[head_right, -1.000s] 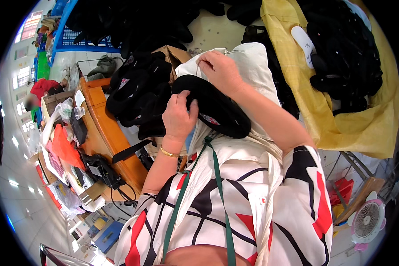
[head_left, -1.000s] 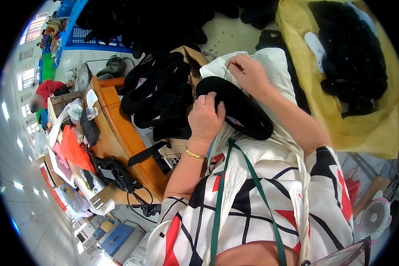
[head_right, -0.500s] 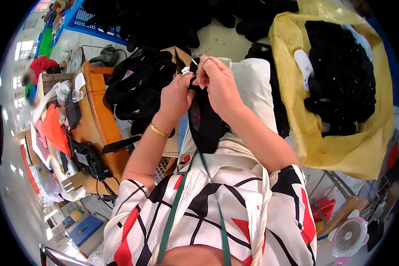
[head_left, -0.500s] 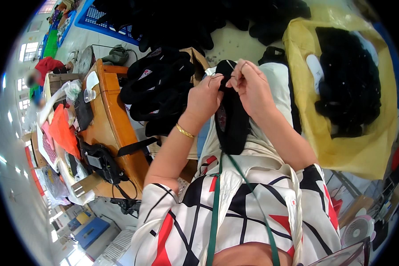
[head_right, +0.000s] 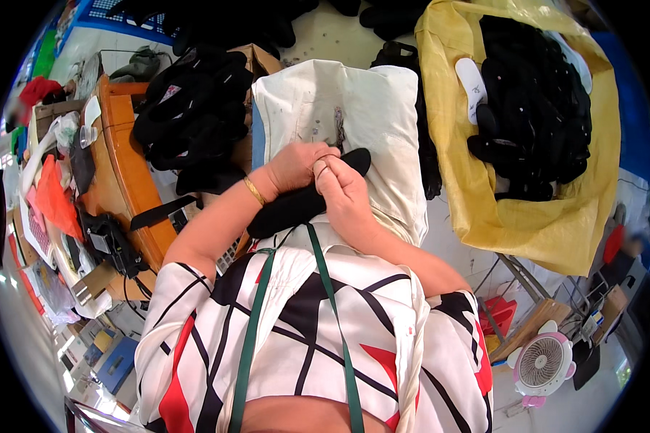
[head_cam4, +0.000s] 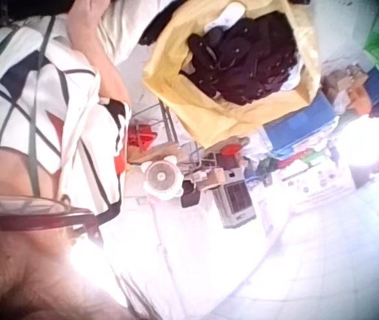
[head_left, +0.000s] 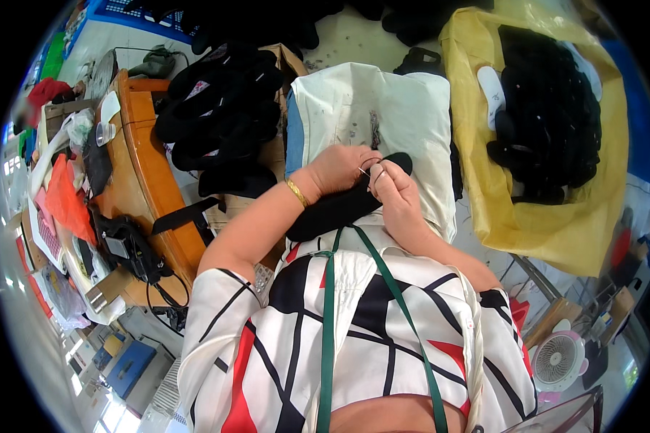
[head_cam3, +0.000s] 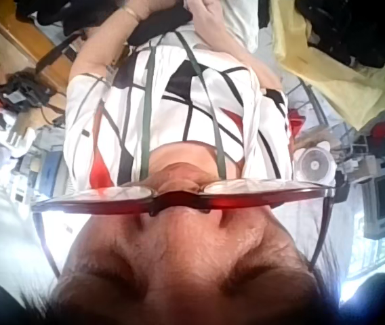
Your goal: The person hand-sews a black shoe using a needle and thread. They repeatedly pull the needle through the shoe's upper material, tighten the thread, and adjust the shoe's position on a white cloth. The person works on a single shoe for the duration of the clip.
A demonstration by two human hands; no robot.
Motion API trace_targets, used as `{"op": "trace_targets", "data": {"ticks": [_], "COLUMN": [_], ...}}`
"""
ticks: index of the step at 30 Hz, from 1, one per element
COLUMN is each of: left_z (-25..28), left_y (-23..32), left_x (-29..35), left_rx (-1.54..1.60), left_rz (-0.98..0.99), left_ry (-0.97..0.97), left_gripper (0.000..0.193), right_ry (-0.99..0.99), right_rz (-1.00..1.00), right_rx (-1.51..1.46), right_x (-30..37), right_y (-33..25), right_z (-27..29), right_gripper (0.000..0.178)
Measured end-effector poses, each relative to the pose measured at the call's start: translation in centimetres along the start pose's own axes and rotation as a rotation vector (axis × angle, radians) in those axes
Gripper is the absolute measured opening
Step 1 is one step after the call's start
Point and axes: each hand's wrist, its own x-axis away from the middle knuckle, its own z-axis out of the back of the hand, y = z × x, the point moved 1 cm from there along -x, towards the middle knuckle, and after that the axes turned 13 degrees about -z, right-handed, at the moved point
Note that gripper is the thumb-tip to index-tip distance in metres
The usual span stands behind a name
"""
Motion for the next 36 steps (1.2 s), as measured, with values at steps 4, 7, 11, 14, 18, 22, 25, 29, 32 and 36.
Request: {"op": "trace_targets", "data": {"ticks": [4, 7, 11, 14, 18, 22, 25, 29, 32, 36], "left_z": [-0.2, 2.9, 5.3, 3.6, 2.0, 2.4, 2.8, 2.8, 2.3, 2.1], "left_y": [-0.3, 0.7, 2.2, 2.5, 2.6, 2.2, 2.6, 3.4, 3.5, 3.5], "left_x": [0.9, -0.6, -2.4, -3.0, -1.9, 0.2, 0.6, 0.0, 0.1, 0.5], "left_rx": [0.000, 0.068, 0.183, 0.363, 0.477, 0.613, 0.754, 1.062, 1.254, 1.480], "left_rz": [0.187, 0.221, 0.526, 0.730, 0.803, 0.823, 0.886, 1.026, 1.106, 1.143], "left_ry": [-0.104, -0.012, 0.084, -0.077, -0.138, -0.092, 0.057, 0.294, 0.447, 0.561], "left_gripper": [0.033, 0.035, 0.018, 0.024, 0.022, 0.015, 0.010, 0.007, 0.007, 0.008], "right_ry": [0.060, 0.299, 0.339, 0.262, 0.193, 0.347, 0.419, 0.230, 0.104, 0.123], "right_rz": [0.150, 0.519, 0.660, 0.684, 0.649, 0.176, 0.017, 0.013, 0.041, 0.187], "right_rx": [0.121, 0.423, 0.725, 0.814, 0.907, 0.886, 0.653, 0.398, 0.623, 1.029], "right_x": [-1.5, -2.8, -2.7, -2.1, -1.2, -1.0, -0.8, -1.7, -2.6, -3.8], "right_y": [0.9, -1.2, -3.1, -2.9, -3.4, -3.9, -3.8, -2.4, -1.9, -1.1], "right_z": [3.1, 4.6, 5.1, 4.1, 5.3, 11.4, 12.6, 9.3, 6.5, 5.0], "right_gripper": [0.015, 0.007, 0.004, 0.006, 0.008, 0.012, 0.011, 0.008, 0.007, 0.008]}}
